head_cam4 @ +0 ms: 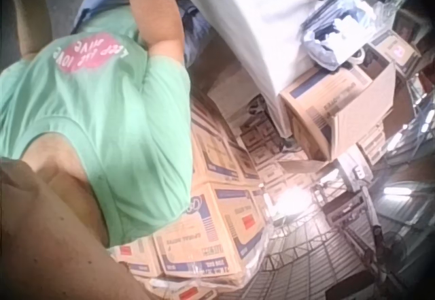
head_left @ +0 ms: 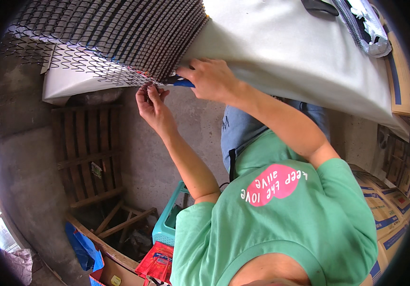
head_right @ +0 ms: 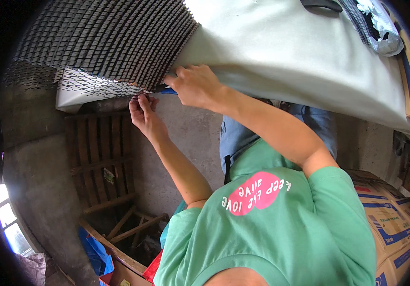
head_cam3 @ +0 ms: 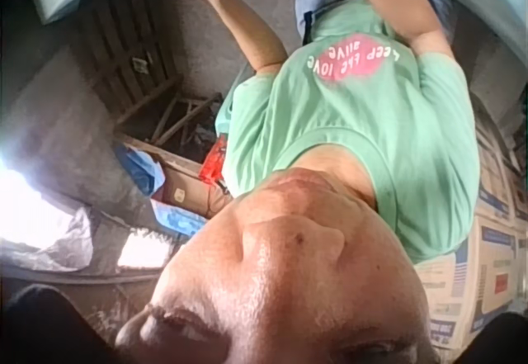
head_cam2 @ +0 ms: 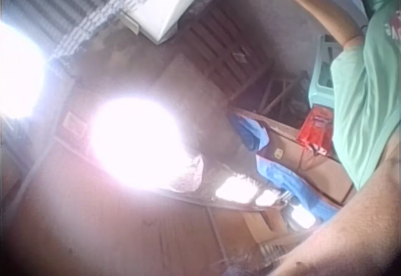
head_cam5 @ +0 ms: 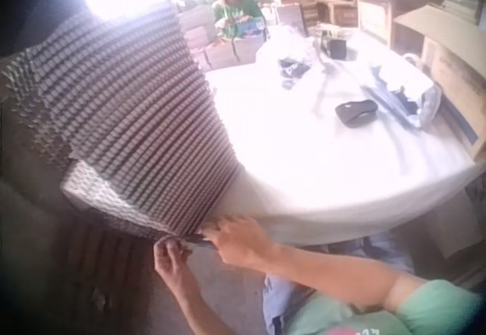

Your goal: The person uses shears to trim the ends of spiral bindings on a stack of notebooks, then picks up the stack and organizes them on a table.

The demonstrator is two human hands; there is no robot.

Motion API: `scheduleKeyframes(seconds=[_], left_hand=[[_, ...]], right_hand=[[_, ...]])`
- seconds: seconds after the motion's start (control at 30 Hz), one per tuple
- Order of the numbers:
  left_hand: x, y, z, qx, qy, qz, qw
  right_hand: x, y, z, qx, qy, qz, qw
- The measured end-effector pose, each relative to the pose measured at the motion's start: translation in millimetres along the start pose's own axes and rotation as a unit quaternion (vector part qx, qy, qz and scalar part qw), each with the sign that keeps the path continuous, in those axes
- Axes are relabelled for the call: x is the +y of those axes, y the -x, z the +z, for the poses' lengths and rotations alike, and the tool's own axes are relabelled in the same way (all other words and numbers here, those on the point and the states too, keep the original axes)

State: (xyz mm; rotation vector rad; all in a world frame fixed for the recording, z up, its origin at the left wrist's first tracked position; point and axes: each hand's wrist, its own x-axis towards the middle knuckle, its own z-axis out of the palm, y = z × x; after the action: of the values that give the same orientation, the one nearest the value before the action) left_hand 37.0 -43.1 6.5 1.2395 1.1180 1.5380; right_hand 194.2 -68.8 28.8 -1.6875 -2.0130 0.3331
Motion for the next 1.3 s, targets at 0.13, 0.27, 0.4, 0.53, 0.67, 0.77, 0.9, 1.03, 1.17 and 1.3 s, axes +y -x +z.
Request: scheduleKeyframes(seconds=[0.13, 0.27, 0.4, 0.53, 0.67, 0.77, 0.9, 1.03, 1.17, 1.3], left_hand=[[4.0, 6.2, 4.9, 0.003, -0.056, 0.043, 0.998], [4.2, 11.4, 7.4, 0.009, -0.048, 0.042, 0.998], [5.3, 12.7, 7.2, 0.015, -0.052, 0.033, 0.998], [3.7, 14.2, 7.5, 0.021, -0.044, 0.038, 0.998], [0.4, 17.5, 15.0, 0.054, -0.013, 0.037, 0.998], [-5.9, 19.6, 10.2, 0.107, 0.151, -0.018, 0.983], [-2.7, 19.7, 1.5, 0.011, 0.460, -0.174, 0.871], [25.1, 18.7, 16.9, 0.049, 0.418, -0.174, 0.890], [32.1, 10.4, 13.7, 0.032, 0.262, -0.079, 0.961], [28.0, 3.9, 16.7, 0.036, 0.155, -0.030, 0.987]], right_hand=[[-2.3, 9.0, -6.6, 0.091, 0.027, -0.026, 0.995], [-2.2, 9.1, -7.3, 0.180, 0.049, -0.053, 0.981], [-6.6, 2.6, -4.6, 0.155, 0.041, -0.051, 0.986], [-7.9, -1.0, -6.9, 0.050, 0.028, -0.024, 0.998], [2.3, -6.1, 0.7, 0.001, -0.025, -0.005, 1.000], [1.4, -2.1, -5.9, 0.028, -0.026, -0.013, 0.999], [-1.6, 6.2, -14.8, 0.170, 0.008, -0.049, 0.984], [-2.2, 3.9, -13.6, 0.178, 0.034, -0.052, 0.982], [-3.3, 2.3, -13.3, 0.158, 0.041, -0.047, 0.986], [-4.8, 5.5, -14.1, 0.147, 0.027, -0.032, 0.988]])
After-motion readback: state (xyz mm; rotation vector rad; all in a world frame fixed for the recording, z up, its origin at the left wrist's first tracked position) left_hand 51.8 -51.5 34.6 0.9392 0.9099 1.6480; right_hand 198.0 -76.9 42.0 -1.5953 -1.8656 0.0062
